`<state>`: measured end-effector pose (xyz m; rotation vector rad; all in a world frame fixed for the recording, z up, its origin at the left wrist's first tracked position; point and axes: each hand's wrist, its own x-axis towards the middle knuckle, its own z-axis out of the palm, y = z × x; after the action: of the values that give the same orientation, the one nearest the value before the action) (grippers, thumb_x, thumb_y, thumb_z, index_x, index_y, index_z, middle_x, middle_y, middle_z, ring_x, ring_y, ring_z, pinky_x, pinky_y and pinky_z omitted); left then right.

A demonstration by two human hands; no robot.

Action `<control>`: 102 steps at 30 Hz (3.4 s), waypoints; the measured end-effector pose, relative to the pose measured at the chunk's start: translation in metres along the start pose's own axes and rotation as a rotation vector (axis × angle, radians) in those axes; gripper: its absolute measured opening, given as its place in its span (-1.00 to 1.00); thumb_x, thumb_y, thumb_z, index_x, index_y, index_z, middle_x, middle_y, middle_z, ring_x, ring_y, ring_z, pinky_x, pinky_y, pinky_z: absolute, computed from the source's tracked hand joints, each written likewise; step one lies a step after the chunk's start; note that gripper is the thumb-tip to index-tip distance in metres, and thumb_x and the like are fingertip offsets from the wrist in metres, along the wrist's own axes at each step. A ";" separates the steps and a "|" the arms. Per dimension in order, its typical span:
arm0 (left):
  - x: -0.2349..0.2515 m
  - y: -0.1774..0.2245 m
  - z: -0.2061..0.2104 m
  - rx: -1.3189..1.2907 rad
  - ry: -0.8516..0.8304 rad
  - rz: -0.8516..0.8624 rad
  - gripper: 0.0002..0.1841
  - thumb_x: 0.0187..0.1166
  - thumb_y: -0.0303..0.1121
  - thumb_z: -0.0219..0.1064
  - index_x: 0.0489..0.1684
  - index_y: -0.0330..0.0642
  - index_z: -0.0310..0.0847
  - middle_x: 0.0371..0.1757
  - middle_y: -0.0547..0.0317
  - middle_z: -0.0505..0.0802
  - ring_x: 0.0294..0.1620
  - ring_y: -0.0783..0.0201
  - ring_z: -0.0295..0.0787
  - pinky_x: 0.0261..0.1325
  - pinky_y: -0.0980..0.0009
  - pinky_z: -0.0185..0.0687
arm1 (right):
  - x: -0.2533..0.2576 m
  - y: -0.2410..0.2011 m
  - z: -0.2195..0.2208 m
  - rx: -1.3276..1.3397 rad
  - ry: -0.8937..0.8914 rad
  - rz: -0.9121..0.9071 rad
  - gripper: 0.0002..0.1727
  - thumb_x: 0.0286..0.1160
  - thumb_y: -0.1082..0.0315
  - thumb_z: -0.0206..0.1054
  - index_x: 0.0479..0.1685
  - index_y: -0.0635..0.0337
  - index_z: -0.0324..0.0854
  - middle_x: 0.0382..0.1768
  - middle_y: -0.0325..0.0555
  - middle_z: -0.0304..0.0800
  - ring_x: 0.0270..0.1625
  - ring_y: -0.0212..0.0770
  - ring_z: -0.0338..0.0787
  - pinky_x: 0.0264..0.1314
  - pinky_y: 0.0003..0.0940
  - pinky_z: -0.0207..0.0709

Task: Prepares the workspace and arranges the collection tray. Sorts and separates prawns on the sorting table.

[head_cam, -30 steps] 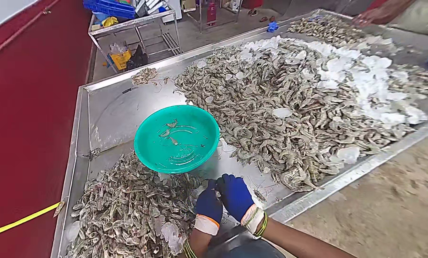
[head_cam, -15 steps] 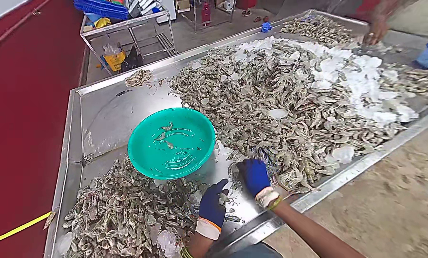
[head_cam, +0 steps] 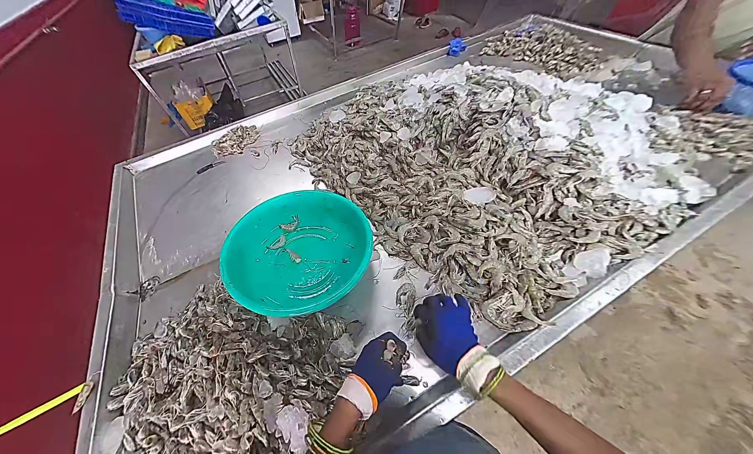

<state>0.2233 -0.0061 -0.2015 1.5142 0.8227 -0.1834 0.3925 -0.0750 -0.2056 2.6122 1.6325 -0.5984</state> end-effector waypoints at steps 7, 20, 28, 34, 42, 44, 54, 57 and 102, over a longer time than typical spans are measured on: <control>-0.003 -0.014 -0.008 -0.202 0.078 0.131 -0.75 0.61 -0.61 0.10 0.18 -0.39 0.51 -0.37 0.19 0.59 -0.46 0.40 0.53 -0.28 0.40 0.62 | 0.020 0.016 -0.016 0.368 -0.130 -0.211 -0.52 0.46 0.44 0.25 0.38 0.03 0.74 0.55 0.22 0.57 0.62 0.37 0.46 0.65 0.38 0.20; -0.006 -0.018 -0.008 0.222 0.509 0.331 -0.54 0.34 -0.64 0.34 0.29 -0.26 0.73 0.16 -0.10 0.88 0.20 0.04 0.84 0.38 0.01 0.67 | 0.039 -0.035 0.041 0.076 -0.122 -0.020 -0.58 0.43 0.35 0.44 0.24 0.37 0.70 0.37 0.38 0.64 0.47 0.42 0.58 0.47 0.39 0.38; 0.006 -0.011 0.014 0.157 0.370 0.132 -0.49 0.44 -0.73 0.23 0.43 -0.29 0.58 0.29 -0.14 0.81 0.34 0.04 0.75 0.51 0.09 0.57 | -0.026 -0.035 0.024 0.062 -0.211 -0.022 -0.56 0.58 0.50 0.25 0.45 0.24 0.59 0.30 0.25 0.72 0.37 0.30 0.71 0.34 0.22 0.55; -0.005 0.004 0.023 0.332 0.115 -0.134 -0.49 0.55 -0.58 0.28 0.55 -0.29 0.46 0.36 -0.29 0.74 0.45 -0.12 0.67 0.55 -0.08 0.49 | -0.042 -0.021 0.030 0.063 -0.078 -0.138 -0.70 0.46 0.30 0.36 0.04 0.32 0.76 0.07 0.24 0.82 0.25 0.30 0.75 0.29 0.27 0.49; -0.022 -0.023 -0.004 0.000 0.199 0.147 -0.60 0.56 -0.65 0.20 0.39 -0.48 0.52 0.10 -0.16 0.79 0.05 0.29 0.74 0.26 0.35 0.65 | 0.002 0.040 -0.016 0.193 -0.245 -0.064 -0.64 0.66 0.24 0.28 0.30 0.22 0.70 0.41 0.33 0.62 0.48 0.40 0.59 0.42 0.37 0.48; -0.016 -0.024 -0.004 -0.030 0.253 0.199 -0.64 0.57 -0.62 0.19 0.34 -0.45 0.55 0.04 -0.10 0.80 -0.03 0.33 0.75 0.18 0.38 0.68 | 0.009 0.034 -0.021 0.380 -0.163 -0.327 -0.63 0.69 0.22 0.27 0.31 0.23 0.71 0.34 0.28 0.71 0.46 0.31 0.65 0.50 0.28 0.47; -0.021 -0.031 -0.021 -0.084 0.379 0.295 -0.58 0.49 -0.69 0.18 0.36 -0.53 0.51 0.15 -0.14 0.79 0.14 0.37 0.73 0.33 0.44 0.62 | -0.003 0.068 -0.014 0.602 -0.016 -0.181 -0.71 0.73 0.37 0.19 0.10 0.40 0.73 0.04 0.23 0.80 0.13 0.07 0.79 0.31 0.06 0.60; -0.018 -0.023 -0.015 -0.194 0.299 0.353 -0.54 0.46 -0.70 0.18 0.39 -0.56 0.38 -0.02 0.02 0.76 -0.09 0.50 0.72 0.09 0.56 0.67 | 0.047 0.093 -0.011 0.270 0.098 0.122 -0.54 0.68 0.37 0.26 0.54 0.22 0.57 0.51 0.44 0.54 0.54 0.45 0.57 0.52 0.39 0.45; 0.003 -0.001 0.007 0.025 0.106 0.051 -0.48 0.39 -0.66 0.36 0.42 -0.34 0.50 0.13 -0.18 0.78 0.07 0.09 0.77 0.25 0.12 0.68 | -0.018 0.043 -0.016 0.032 -0.251 0.053 -0.65 0.69 0.24 0.27 0.24 0.28 0.72 0.38 0.36 0.65 0.52 0.41 0.56 0.53 0.36 0.38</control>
<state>0.2273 -0.0119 -0.2052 1.5768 0.8676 -0.0767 0.4282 -0.1071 -0.1930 2.4697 1.4863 -0.9140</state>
